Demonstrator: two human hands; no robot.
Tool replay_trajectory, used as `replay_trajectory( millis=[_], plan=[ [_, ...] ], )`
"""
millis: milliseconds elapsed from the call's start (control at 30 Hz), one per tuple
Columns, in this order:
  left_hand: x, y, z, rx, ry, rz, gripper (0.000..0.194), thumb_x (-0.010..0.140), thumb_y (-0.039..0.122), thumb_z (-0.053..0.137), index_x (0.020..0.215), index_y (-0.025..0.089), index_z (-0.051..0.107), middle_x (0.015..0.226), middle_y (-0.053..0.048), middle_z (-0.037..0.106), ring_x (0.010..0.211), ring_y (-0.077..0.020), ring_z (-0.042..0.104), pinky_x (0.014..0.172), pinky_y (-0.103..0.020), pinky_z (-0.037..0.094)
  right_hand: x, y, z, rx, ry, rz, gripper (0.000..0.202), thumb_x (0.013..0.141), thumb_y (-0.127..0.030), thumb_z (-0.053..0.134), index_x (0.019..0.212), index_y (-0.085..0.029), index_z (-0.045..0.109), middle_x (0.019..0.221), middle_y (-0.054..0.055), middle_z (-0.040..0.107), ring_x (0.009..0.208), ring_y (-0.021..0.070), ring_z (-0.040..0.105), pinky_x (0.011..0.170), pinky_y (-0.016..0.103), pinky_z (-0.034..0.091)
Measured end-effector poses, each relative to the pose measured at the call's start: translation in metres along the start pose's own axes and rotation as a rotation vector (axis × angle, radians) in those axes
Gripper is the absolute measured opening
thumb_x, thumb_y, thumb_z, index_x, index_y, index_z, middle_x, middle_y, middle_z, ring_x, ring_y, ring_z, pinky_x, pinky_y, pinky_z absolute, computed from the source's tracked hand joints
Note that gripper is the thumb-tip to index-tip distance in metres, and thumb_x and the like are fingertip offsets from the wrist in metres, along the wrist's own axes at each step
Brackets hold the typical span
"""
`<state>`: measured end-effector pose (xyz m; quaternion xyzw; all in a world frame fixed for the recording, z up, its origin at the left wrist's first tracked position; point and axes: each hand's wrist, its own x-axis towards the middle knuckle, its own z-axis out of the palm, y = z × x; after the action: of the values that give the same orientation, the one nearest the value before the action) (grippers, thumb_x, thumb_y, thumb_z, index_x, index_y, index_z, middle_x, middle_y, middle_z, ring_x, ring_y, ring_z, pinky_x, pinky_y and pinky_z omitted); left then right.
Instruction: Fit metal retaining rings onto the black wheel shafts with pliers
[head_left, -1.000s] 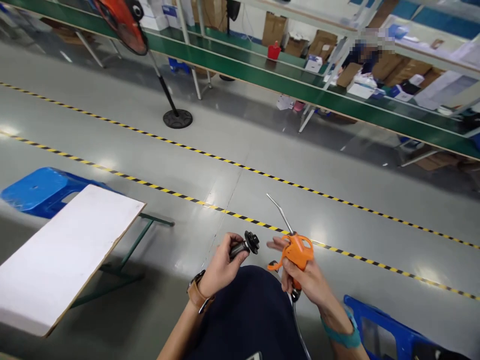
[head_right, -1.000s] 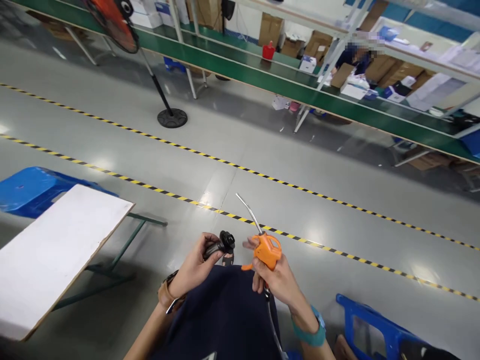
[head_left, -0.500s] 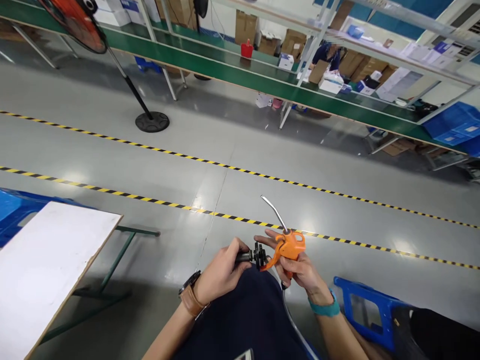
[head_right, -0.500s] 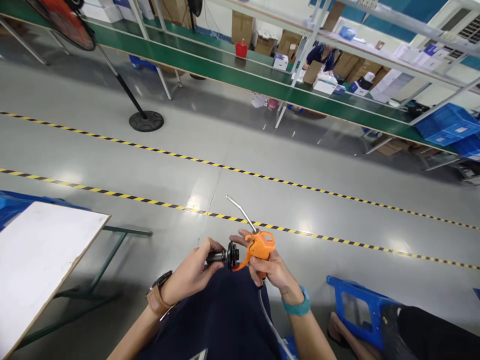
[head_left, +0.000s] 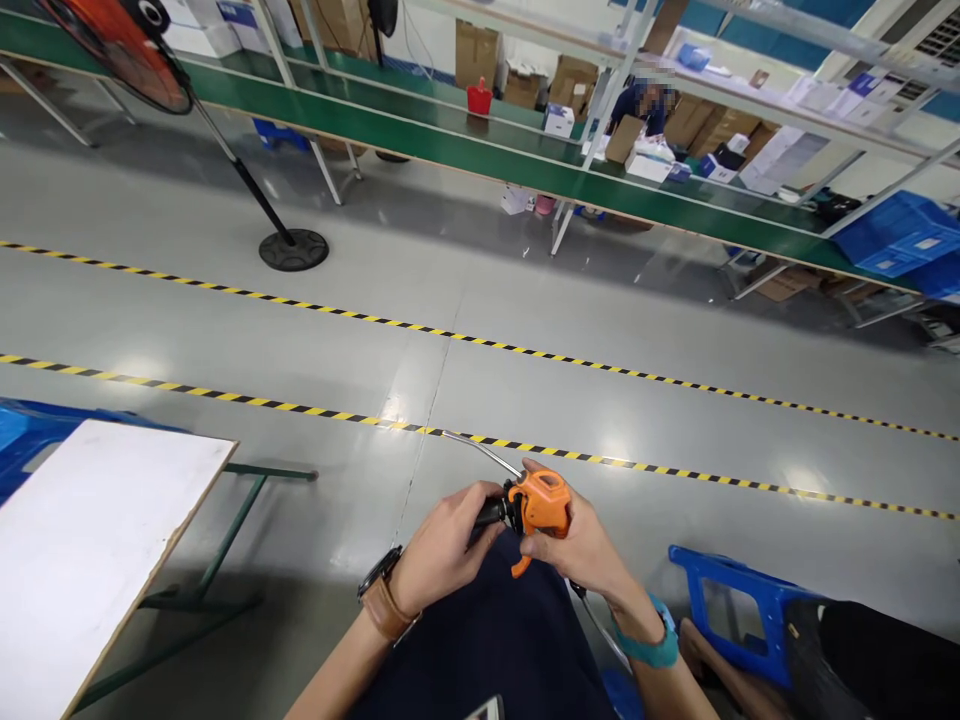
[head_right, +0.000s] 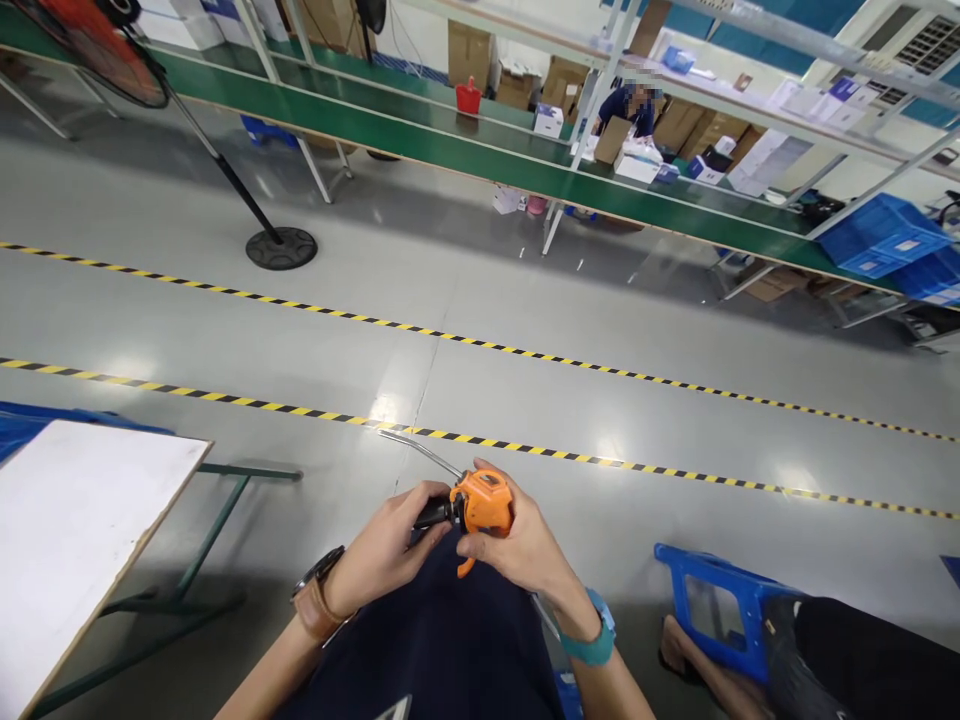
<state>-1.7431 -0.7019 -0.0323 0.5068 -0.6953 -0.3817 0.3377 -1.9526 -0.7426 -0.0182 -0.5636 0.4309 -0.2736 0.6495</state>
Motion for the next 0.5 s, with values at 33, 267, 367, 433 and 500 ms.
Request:
replay_trajectory(
  millis=[33,267,367,433,500],
  plan=[
    [0.000,0.001,0.000,-0.011,-0.002,0.011,0.024,0.093,0.019,0.056,0.115,0.025,0.053,0.104,-0.008,0.072,0.088,-0.0231,0.068,0.073,-0.032,0.047,0.002,0.002,0.001,0.015,0.001,-0.008,0.095,0.066,-0.049,0.088,0.146,-0.020,0.044,0.117,0.007,0.064,0.099,0.0211,0.063,0.087,0.034,0.055],
    [-0.001,0.004,0.003,-0.079,-0.023,-0.035,0.019,0.088,0.016,0.056,0.105,0.024,0.052,0.087,-0.002,0.068,0.070,-0.0175,0.061,0.065,-0.029,0.042,0.008,0.003,0.002,0.148,-0.036,-0.011,0.075,0.069,-0.034,0.087,0.136,-0.023,0.053,0.113,0.004,0.067,0.098,0.0196,0.065,0.090,0.034,0.055],
    [-0.003,0.003,0.005,-0.057,-0.012,-0.100,0.012,0.087,0.018,0.054,0.097,0.023,0.049,0.073,0.002,0.060,0.059,-0.0148,0.052,0.059,-0.027,0.037,0.004,-0.005,-0.001,0.123,0.070,0.030,0.051,0.074,-0.035,0.082,0.120,-0.021,0.063,0.107,0.005,0.069,0.066,0.0112,0.060,0.058,0.024,0.054],
    [-0.004,0.002,0.005,-0.054,-0.006,-0.136,0.010,0.089,0.021,0.052,0.098,0.023,0.047,0.072,0.003,0.057,0.059,-0.0142,0.050,0.059,-0.027,0.037,0.001,-0.007,-0.003,0.088,0.121,0.058,0.043,0.077,-0.037,0.081,0.113,-0.020,0.065,0.108,0.007,0.069,0.048,0.0037,0.046,0.040,0.019,0.039],
    [-0.005,0.001,0.005,-0.058,0.012,-0.149,0.010,0.090,0.022,0.052,0.099,0.023,0.047,0.073,0.004,0.057,0.060,-0.0138,0.050,0.059,-0.026,0.037,0.000,-0.006,-0.004,0.091,0.166,0.063,0.046,0.077,-0.039,0.081,0.115,-0.019,0.064,0.111,0.009,0.070,0.042,0.0002,0.038,0.034,0.017,0.030]
  ],
)
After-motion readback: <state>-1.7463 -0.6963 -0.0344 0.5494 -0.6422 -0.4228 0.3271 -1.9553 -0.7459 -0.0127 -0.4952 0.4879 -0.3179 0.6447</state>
